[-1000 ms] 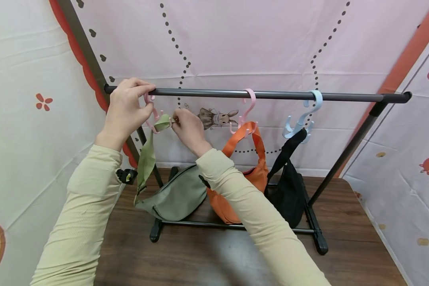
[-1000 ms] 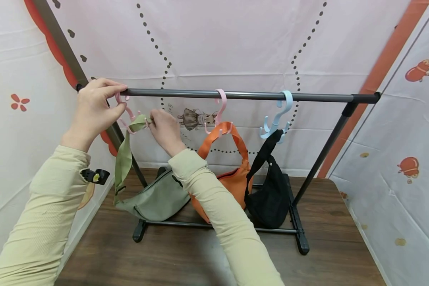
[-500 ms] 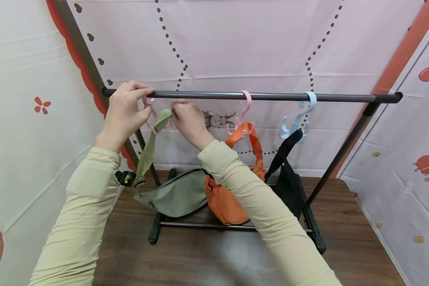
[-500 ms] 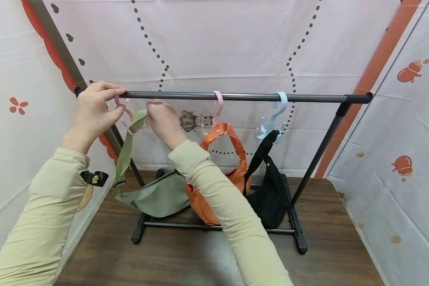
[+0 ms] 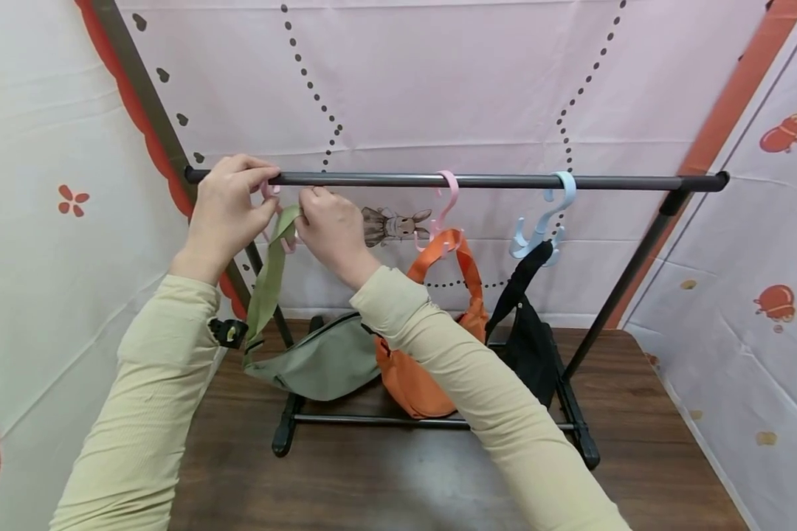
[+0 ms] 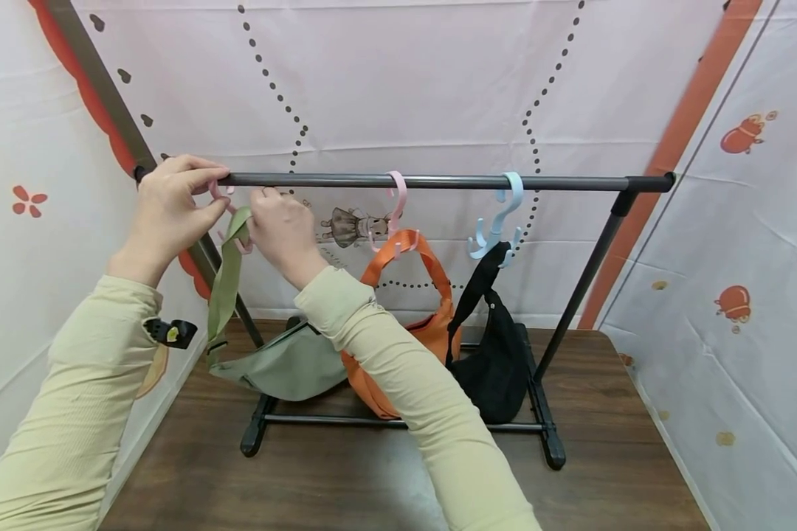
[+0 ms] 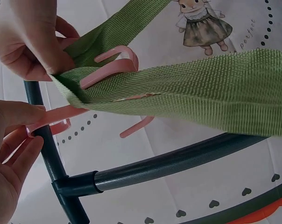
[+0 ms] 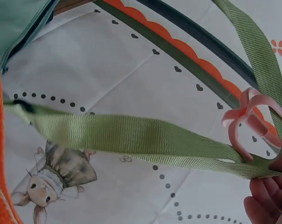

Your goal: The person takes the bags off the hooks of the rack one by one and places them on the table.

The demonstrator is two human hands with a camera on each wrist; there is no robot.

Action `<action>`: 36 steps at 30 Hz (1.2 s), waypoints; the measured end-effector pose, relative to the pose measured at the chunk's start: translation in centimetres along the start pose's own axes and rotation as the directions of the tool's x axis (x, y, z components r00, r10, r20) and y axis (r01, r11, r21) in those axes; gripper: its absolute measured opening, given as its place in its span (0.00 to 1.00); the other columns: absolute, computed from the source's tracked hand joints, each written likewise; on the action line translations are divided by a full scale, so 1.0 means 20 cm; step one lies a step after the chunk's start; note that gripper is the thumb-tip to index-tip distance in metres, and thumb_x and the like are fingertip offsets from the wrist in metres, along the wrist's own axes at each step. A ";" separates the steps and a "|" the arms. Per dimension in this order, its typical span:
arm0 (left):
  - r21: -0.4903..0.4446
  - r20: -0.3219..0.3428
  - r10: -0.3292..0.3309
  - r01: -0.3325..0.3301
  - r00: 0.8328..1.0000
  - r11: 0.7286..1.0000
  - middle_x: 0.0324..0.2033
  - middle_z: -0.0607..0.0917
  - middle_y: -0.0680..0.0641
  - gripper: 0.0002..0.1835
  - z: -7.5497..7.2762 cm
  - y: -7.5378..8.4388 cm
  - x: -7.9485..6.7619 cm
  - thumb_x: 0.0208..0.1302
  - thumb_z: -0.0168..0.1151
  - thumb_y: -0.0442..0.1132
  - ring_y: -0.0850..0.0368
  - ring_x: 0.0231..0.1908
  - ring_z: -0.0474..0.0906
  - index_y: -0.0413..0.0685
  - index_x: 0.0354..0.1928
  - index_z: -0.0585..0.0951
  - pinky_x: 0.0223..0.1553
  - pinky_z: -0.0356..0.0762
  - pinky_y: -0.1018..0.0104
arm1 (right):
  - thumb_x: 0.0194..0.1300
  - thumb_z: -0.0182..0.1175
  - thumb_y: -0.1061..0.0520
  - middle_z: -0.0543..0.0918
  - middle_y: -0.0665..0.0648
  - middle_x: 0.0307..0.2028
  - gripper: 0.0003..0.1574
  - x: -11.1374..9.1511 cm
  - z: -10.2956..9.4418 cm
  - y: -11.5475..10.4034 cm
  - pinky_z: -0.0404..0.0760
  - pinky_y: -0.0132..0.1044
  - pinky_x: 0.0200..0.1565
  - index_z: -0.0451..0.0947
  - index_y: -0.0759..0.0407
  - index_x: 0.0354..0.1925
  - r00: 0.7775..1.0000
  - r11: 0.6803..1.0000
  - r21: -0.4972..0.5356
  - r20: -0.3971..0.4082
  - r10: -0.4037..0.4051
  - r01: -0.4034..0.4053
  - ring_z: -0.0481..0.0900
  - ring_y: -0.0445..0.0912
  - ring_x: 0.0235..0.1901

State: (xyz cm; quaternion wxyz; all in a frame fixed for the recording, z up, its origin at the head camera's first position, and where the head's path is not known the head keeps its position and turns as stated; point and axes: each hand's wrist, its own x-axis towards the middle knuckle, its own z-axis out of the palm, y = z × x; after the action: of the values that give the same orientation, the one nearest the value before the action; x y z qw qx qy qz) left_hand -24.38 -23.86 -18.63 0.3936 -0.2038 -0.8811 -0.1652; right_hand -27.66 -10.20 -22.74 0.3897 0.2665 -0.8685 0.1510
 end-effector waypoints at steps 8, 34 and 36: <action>-0.012 -0.009 -0.003 0.003 1.000 1.000 0.39 0.82 0.37 0.13 0.00 0.00 0.01 0.54 0.58 0.27 0.42 0.39 0.72 0.31 0.43 0.81 0.38 0.67 0.54 | 0.56 0.55 0.57 0.80 0.49 0.28 0.05 0.00 -0.05 -0.03 0.76 0.31 0.23 0.76 0.54 0.26 0.994 0.998 -0.058 -0.097 -0.042 0.037 0.77 0.41 0.22; -0.062 0.059 -0.107 0.111 0.992 0.992 0.45 0.81 0.36 0.14 -0.04 0.02 0.01 0.60 0.53 0.27 0.41 0.46 0.74 0.33 0.47 0.79 0.42 0.78 0.51 | 0.57 0.53 0.59 0.82 0.46 0.31 0.08 0.02 -0.10 -0.02 0.77 0.27 0.22 0.79 0.54 0.30 0.988 0.992 -0.106 -0.133 -0.082 0.068 0.78 0.39 0.24; -0.070 0.068 -0.106 0.111 0.992 0.991 0.45 0.81 0.36 0.14 -0.04 0.02 0.01 0.60 0.54 0.26 0.41 0.46 0.74 0.33 0.47 0.79 0.43 0.78 0.51 | 0.56 0.53 0.60 0.81 0.46 0.29 0.07 0.03 -0.10 -0.02 0.76 0.28 0.22 0.79 0.53 0.29 0.984 0.992 -0.108 -0.153 -0.088 0.072 0.77 0.39 0.23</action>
State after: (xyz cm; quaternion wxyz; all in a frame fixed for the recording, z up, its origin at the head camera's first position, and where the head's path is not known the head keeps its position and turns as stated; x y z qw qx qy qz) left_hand -23.82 -23.72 -17.89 0.3477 -0.1751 -0.8963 -0.2123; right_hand -26.52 -9.68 -20.97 0.4758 0.2683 -0.8302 0.1113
